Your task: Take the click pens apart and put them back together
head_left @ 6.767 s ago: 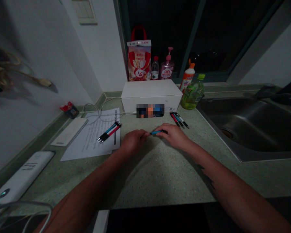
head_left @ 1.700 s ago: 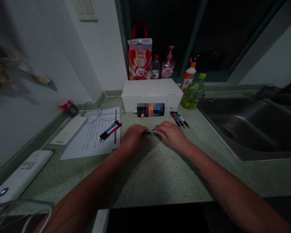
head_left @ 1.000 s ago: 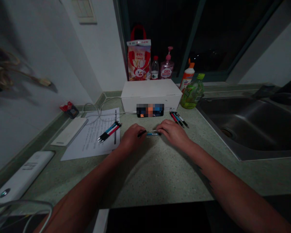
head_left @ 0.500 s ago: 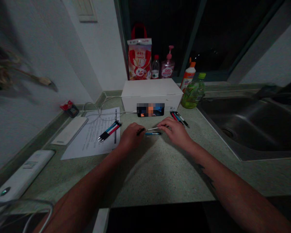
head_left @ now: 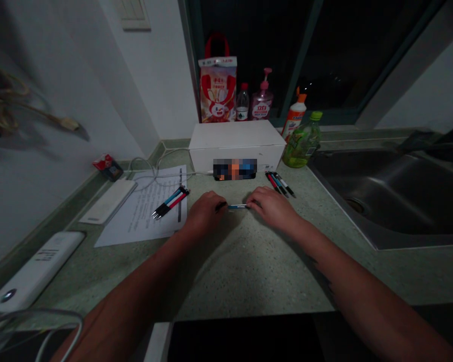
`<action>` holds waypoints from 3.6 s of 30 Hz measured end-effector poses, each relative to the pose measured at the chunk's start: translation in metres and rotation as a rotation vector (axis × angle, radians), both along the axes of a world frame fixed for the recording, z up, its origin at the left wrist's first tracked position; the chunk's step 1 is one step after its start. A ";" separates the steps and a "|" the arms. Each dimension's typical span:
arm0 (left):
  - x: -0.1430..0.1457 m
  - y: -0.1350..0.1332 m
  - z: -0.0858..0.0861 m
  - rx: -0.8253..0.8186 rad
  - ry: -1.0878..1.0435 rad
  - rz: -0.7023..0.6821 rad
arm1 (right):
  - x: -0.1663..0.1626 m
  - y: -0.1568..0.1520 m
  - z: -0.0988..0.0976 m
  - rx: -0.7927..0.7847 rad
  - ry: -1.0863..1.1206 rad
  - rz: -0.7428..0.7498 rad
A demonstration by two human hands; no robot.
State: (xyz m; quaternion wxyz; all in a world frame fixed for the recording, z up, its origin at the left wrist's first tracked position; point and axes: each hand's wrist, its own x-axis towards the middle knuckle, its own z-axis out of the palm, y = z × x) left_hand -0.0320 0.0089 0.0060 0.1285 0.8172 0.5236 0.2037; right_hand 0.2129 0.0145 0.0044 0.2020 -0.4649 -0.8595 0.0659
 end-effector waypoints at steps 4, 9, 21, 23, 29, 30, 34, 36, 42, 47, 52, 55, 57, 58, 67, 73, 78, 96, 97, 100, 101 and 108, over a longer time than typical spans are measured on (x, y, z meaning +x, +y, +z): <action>-0.002 0.002 -0.003 -0.013 0.064 0.018 | 0.010 0.004 0.004 -0.064 -0.041 0.007; 0.001 0.002 -0.011 -0.010 0.038 0.012 | 0.006 -0.001 0.004 -0.138 -0.041 0.085; 0.000 -0.001 -0.007 -0.082 -0.400 0.074 | -0.013 -0.008 -0.002 -0.011 0.088 0.037; 0.004 -0.003 -0.009 -0.172 -0.534 0.036 | -0.015 -0.011 0.001 0.009 0.134 0.077; 0.011 -0.008 -0.008 -0.305 -0.669 -0.047 | -0.017 -0.014 0.003 0.006 0.135 0.143; 0.011 -0.008 -0.007 -0.299 -0.657 -0.032 | -0.016 -0.014 0.003 0.003 0.138 0.125; 0.009 -0.008 -0.002 -0.206 -0.542 0.055 | -0.012 -0.011 0.006 -0.017 0.157 0.029; 0.009 -0.008 0.001 -0.152 -0.494 0.083 | -0.011 -0.010 0.006 -0.022 0.167 -0.009; 0.008 -0.009 0.006 -0.100 -0.410 0.117 | -0.013 -0.009 0.004 -0.075 0.202 -0.035; 0.009 -0.008 0.005 -0.106 -0.412 0.135 | -0.014 -0.010 0.004 -0.071 0.272 0.018; 0.008 -0.009 0.006 -0.113 -0.437 0.123 | -0.014 -0.012 0.005 -0.032 0.383 0.050; 0.009 -0.010 0.006 -0.111 -0.434 0.138 | -0.016 -0.013 0.004 -0.062 0.402 -0.020; 0.010 -0.010 0.005 -0.109 -0.415 0.126 | -0.018 -0.013 0.002 -0.101 0.359 -0.089; 0.010 -0.010 0.005 -0.111 -0.403 0.119 | -0.019 -0.013 0.001 -0.118 0.330 -0.109; 0.011 -0.013 0.005 -0.085 -0.375 0.081 | -0.020 -0.011 -0.005 -0.250 0.392 -0.027; 0.012 -0.014 0.005 -0.084 -0.376 0.077 | -0.025 -0.012 -0.005 -0.253 0.523 -0.087; 0.013 -0.014 0.004 -0.097 -0.354 0.069 | -0.024 -0.012 -0.003 -0.318 0.506 -0.051; 0.006 -0.007 0.005 -0.078 -0.360 0.163 | -0.021 -0.010 -0.001 -0.213 0.454 -0.008; 0.003 -0.005 0.005 -0.086 -0.336 0.185 | -0.021 -0.011 -0.001 -0.245 0.414 0.006; -0.005 0.000 0.004 -0.097 -0.236 0.216 | -0.023 -0.014 -0.002 -0.301 0.287 0.059; -0.007 0.000 0.003 -0.101 -0.186 0.212 | -0.023 -0.015 -0.002 -0.303 0.249 0.073; -0.008 -0.001 0.001 -0.241 0.041 0.184 | -0.024 -0.019 0.000 -0.286 0.059 0.106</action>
